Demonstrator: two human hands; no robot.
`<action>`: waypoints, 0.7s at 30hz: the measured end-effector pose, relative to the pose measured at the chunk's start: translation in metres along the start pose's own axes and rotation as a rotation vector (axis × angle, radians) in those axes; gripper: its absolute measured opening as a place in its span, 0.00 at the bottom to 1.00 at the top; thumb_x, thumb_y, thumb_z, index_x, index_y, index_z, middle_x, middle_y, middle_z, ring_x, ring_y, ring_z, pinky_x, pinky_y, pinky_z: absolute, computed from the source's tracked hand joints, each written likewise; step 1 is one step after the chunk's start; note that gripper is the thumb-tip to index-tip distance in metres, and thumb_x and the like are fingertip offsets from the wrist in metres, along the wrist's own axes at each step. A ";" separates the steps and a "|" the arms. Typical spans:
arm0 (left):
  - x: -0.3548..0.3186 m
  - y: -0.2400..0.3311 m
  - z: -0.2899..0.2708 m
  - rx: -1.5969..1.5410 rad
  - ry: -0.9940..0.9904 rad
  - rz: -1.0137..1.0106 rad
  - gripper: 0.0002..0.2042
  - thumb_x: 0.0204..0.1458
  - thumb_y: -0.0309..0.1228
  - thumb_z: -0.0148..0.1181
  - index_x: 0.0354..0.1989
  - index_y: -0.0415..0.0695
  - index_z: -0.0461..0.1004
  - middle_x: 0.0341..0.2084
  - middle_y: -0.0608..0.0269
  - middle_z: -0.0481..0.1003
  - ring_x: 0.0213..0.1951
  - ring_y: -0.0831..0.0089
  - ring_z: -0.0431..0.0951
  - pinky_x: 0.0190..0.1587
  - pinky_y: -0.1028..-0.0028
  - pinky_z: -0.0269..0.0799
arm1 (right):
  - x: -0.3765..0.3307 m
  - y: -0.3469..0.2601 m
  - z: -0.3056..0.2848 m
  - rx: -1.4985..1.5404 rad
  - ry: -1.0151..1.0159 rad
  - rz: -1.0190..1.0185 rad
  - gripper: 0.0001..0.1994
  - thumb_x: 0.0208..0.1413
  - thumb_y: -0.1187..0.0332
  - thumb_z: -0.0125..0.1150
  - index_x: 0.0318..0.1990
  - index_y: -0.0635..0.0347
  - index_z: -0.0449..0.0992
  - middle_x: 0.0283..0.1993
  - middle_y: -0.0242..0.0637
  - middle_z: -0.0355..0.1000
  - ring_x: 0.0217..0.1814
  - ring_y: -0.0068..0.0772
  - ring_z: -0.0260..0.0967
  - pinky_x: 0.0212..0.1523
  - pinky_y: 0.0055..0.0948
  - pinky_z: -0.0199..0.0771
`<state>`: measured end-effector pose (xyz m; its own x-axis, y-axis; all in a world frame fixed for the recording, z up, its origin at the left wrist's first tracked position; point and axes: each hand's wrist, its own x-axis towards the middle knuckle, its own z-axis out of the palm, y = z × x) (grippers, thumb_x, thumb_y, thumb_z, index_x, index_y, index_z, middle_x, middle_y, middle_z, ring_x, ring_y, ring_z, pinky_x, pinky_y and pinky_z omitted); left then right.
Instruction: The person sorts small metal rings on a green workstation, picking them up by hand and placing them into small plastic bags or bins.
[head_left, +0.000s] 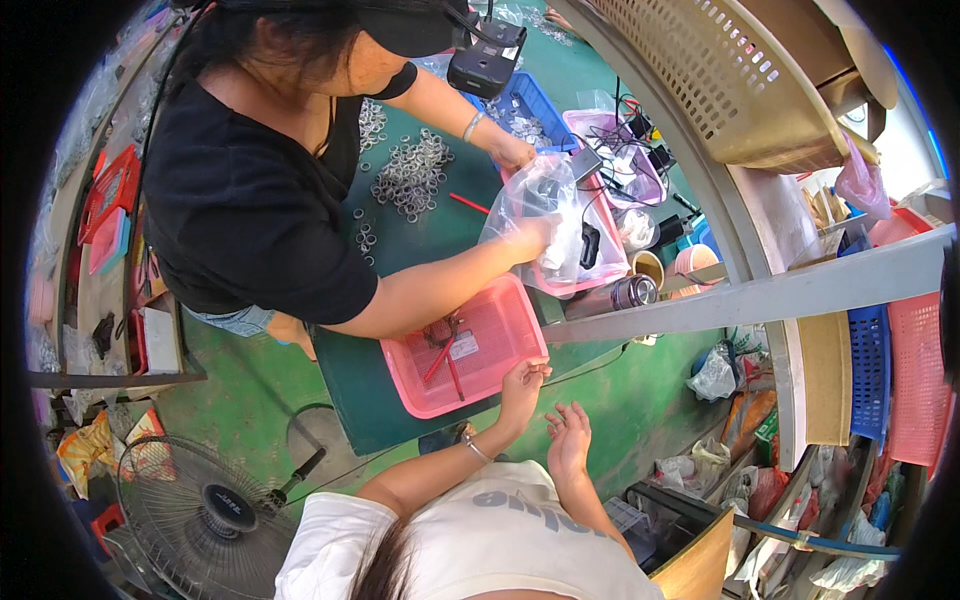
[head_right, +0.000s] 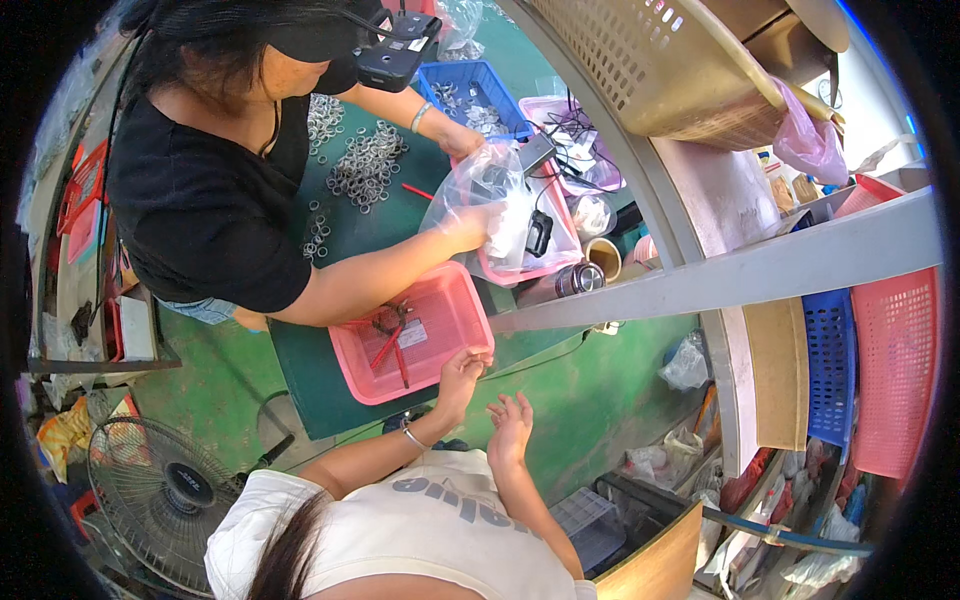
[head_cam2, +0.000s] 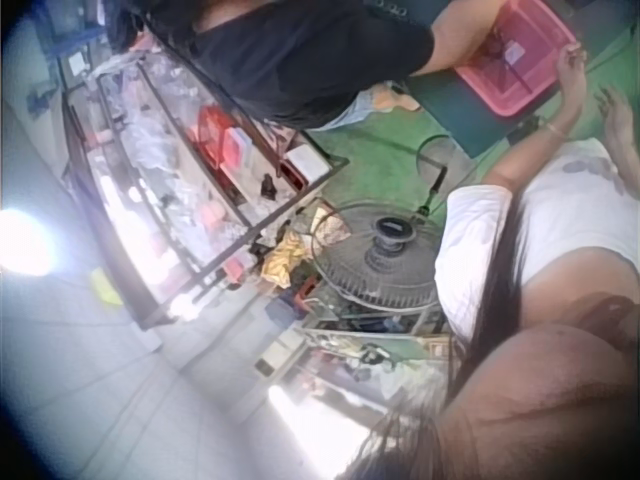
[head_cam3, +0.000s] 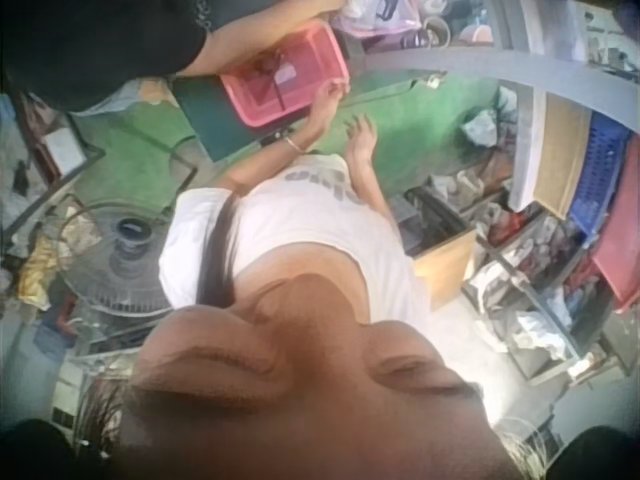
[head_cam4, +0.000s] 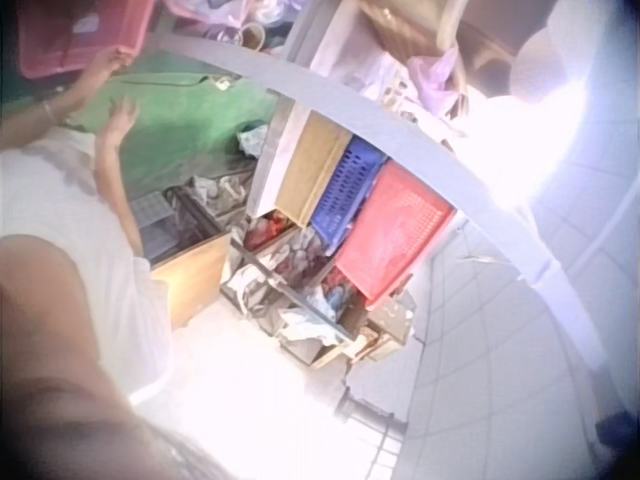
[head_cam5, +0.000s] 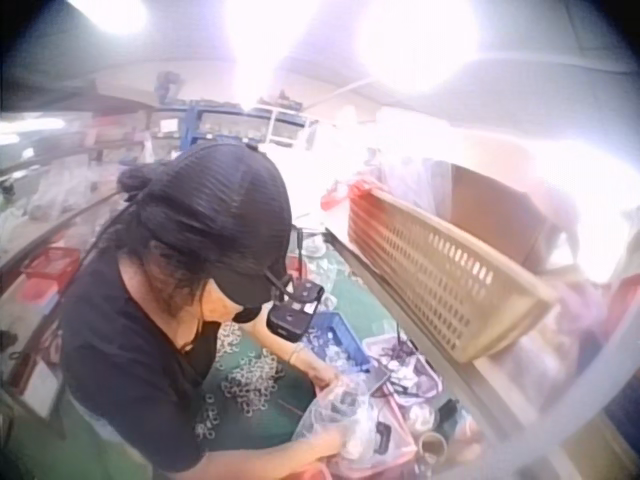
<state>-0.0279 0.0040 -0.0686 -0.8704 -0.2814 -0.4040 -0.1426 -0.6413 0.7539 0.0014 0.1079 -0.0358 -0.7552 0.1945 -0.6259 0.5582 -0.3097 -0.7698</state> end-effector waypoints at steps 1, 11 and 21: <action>0.000 -0.001 -0.001 -0.001 0.005 -0.006 0.11 0.53 0.17 0.46 0.44 0.35 0.70 0.34 0.64 0.73 0.39 0.77 0.72 0.45 0.79 0.67 | 0.000 0.000 0.000 -0.003 -0.001 -0.002 0.27 0.55 0.68 0.53 0.61 0.62 0.52 0.49 0.42 0.66 0.41 0.32 0.67 0.45 0.31 0.59; 0.000 -0.005 -0.005 -0.002 0.015 0.003 0.10 0.53 0.17 0.46 0.42 0.36 0.71 0.33 0.65 0.73 0.38 0.78 0.72 0.44 0.80 0.67 | 0.001 0.002 -0.001 -0.001 -0.005 -0.012 0.26 0.56 0.68 0.52 0.60 0.63 0.53 0.47 0.41 0.67 0.39 0.31 0.67 0.43 0.29 0.60; -0.001 -0.003 -0.009 -0.022 0.022 0.010 0.11 0.53 0.17 0.47 0.43 0.37 0.71 0.33 0.66 0.73 0.36 0.80 0.72 0.39 0.82 0.66 | 0.001 0.001 0.002 -0.005 0.019 -0.084 0.24 0.55 0.71 0.53 0.59 0.63 0.54 0.43 0.39 0.68 0.38 0.29 0.67 0.41 0.27 0.61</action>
<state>-0.0222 -0.0002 -0.0745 -0.8610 -0.3032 -0.4082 -0.1238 -0.6537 0.7466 0.0009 0.1054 -0.0369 -0.7929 0.2373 -0.5612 0.4949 -0.2864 -0.8204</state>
